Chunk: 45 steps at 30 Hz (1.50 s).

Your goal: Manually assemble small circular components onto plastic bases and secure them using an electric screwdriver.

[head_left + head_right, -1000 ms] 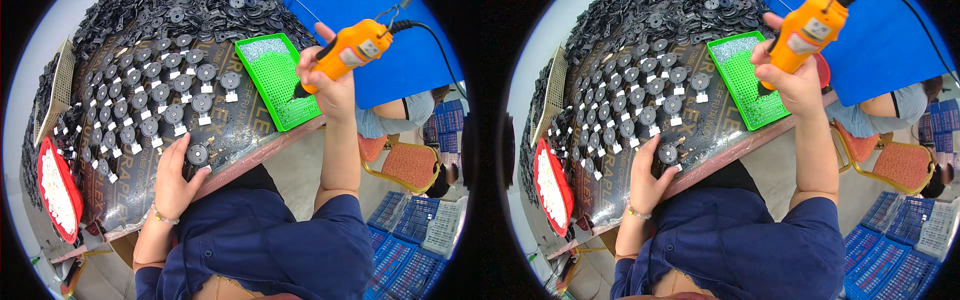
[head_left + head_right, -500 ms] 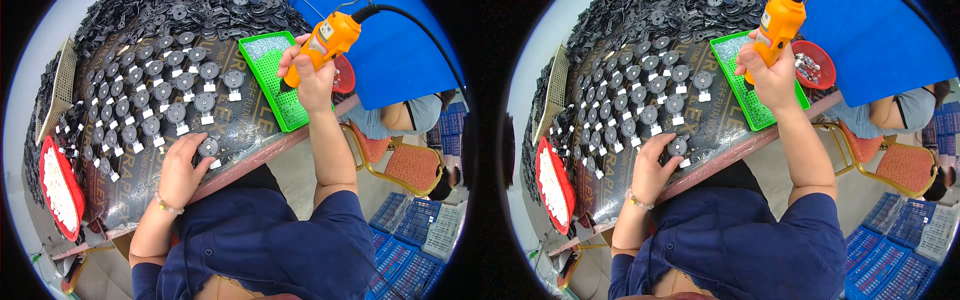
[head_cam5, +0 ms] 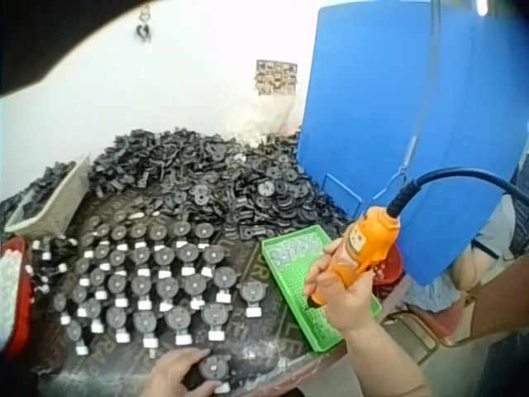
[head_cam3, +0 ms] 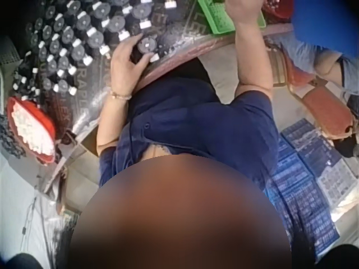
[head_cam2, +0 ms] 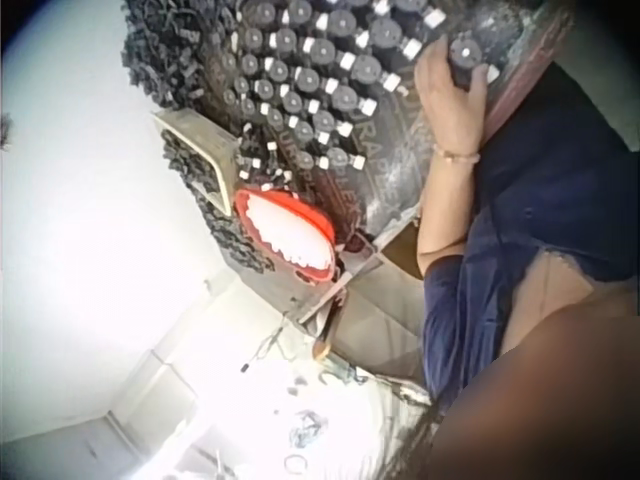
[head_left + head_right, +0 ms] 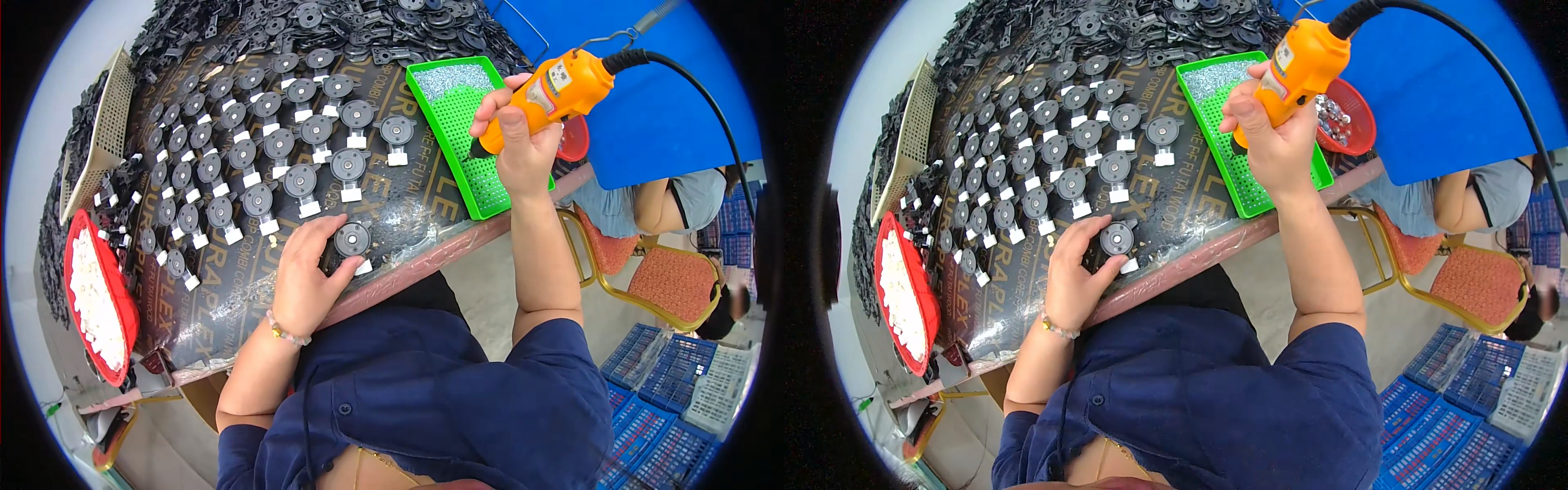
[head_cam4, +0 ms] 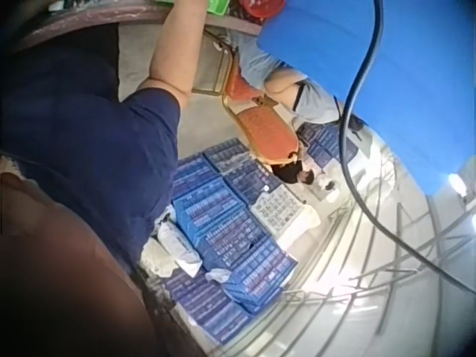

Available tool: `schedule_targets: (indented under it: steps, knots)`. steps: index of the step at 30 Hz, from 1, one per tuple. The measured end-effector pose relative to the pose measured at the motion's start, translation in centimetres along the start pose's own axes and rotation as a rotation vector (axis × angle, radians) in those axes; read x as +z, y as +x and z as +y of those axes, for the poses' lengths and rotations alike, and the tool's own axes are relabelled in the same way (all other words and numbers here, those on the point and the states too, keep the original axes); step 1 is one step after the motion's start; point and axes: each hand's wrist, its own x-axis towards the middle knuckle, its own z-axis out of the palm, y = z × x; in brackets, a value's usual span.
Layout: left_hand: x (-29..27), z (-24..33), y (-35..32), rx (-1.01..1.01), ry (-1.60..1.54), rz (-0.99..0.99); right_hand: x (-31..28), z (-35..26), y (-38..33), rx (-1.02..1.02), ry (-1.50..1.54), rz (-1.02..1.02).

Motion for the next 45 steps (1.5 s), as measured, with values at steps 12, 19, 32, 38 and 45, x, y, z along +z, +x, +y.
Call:
schedule_targets:
  steps: [12,19,32,38,45]
  knots:
    - [0.0,-0.4,-0.1,0.041,-0.007,0.014,0.9,-3.1,0.0,-0.09,0.061,0.047]
    - [0.1,-1.0,-0.2,0.06,-0.012,0.033,8.2,-4.9,-3.3,0.126,0.381,-0.19]
    - [0.1,-1.0,-0.4,0.06,-0.041,0.052,11.6,-3.5,-4.1,0.206,0.368,-0.239]
    - [0.1,-0.9,-0.4,0.062,-0.04,0.056,11.6,-3.4,-3.9,0.187,0.359,-0.265]
    - [0.1,-1.1,-0.5,0.072,-0.038,0.057,11.4,-3.0,-4.2,0.175,0.534,-0.259]
